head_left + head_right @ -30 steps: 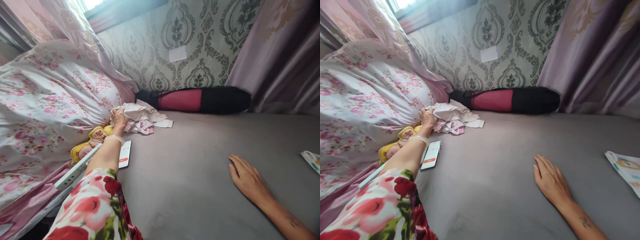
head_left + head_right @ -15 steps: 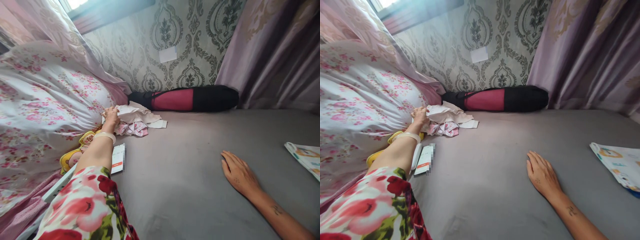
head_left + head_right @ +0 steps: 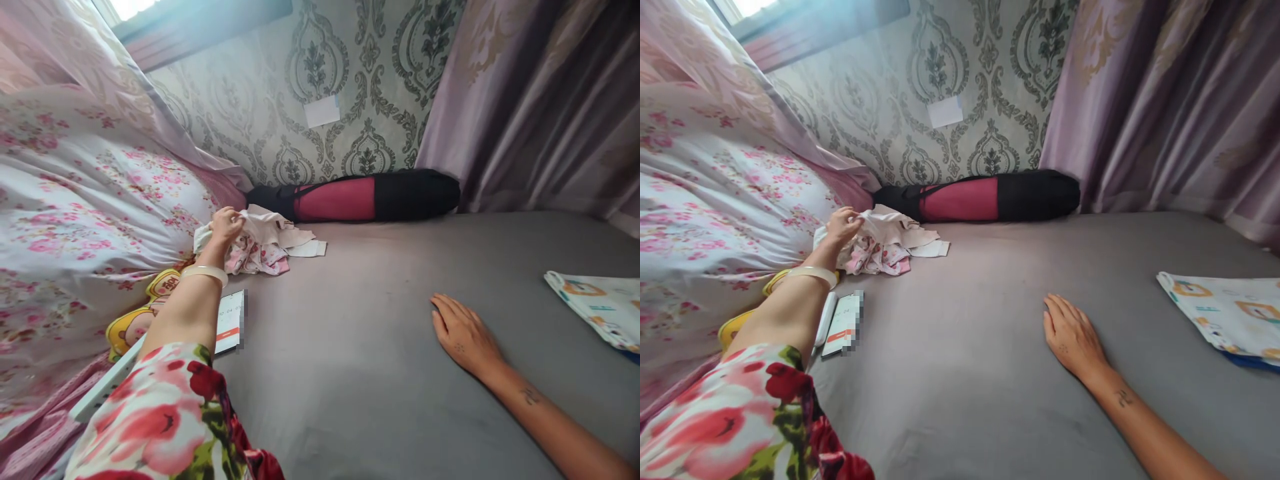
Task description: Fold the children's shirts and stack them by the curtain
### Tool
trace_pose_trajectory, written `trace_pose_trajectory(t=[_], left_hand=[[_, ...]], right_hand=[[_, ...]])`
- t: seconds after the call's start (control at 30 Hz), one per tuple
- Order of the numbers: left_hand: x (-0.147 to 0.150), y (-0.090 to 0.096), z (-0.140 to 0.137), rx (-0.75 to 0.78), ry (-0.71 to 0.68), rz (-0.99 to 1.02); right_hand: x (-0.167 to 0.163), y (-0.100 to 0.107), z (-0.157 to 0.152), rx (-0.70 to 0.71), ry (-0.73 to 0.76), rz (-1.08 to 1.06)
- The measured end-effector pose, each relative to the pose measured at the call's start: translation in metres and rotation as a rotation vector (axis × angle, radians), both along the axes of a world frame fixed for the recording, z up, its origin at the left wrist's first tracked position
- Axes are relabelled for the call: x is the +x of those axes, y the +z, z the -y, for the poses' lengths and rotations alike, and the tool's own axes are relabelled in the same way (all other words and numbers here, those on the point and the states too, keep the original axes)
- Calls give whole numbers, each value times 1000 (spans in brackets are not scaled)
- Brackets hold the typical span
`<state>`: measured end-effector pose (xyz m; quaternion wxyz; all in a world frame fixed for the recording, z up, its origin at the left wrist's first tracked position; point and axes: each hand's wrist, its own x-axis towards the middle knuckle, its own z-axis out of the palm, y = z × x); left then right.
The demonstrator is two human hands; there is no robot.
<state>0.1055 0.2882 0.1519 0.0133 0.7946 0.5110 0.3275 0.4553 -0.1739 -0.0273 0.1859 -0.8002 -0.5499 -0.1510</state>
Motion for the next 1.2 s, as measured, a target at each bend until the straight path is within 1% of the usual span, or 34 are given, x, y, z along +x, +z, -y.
trace_pose_trajectory(t=[0.1, 0.2, 0.27, 0.43, 0.53, 0.67, 0.77, 0.93, 1.07, 1.13, 1.2], left_hand=[[21, 2, 8, -57, -86, 160], [43, -1, 23, -86, -193, 318], [59, -4, 35, -107, -266, 421], [95, -13, 71, -220, -439, 659], [114, -18, 94, -274, -519, 769], [139, -25, 129, -323, -603, 899], [157, -31, 159, -359, -650, 997], [181, -41, 208, -520, -697, 1092], [192, -46, 237, -646, -734, 1126], [197, -47, 249, -709, -757, 1160], [201, -47, 260, -757, -791, 1186]], right_hand=[[-1, 1, 0, 1, -5, -20], [0, 1, 0, -5, -5, -32], [0, -1, 0, -15, -4, -37], [3, 0, 2, -22, 11, -74], [6, 8, -1, -46, 36, -128], [3, 32, -15, -70, 62, -318], [-10, 55, -32, 15, 67, -503], [-41, 90, -59, 307, 143, -682], [-55, 104, -75, 526, 189, -756], [-58, 108, -80, 593, 227, -753], [-60, 111, -83, 623, 256, -748]])
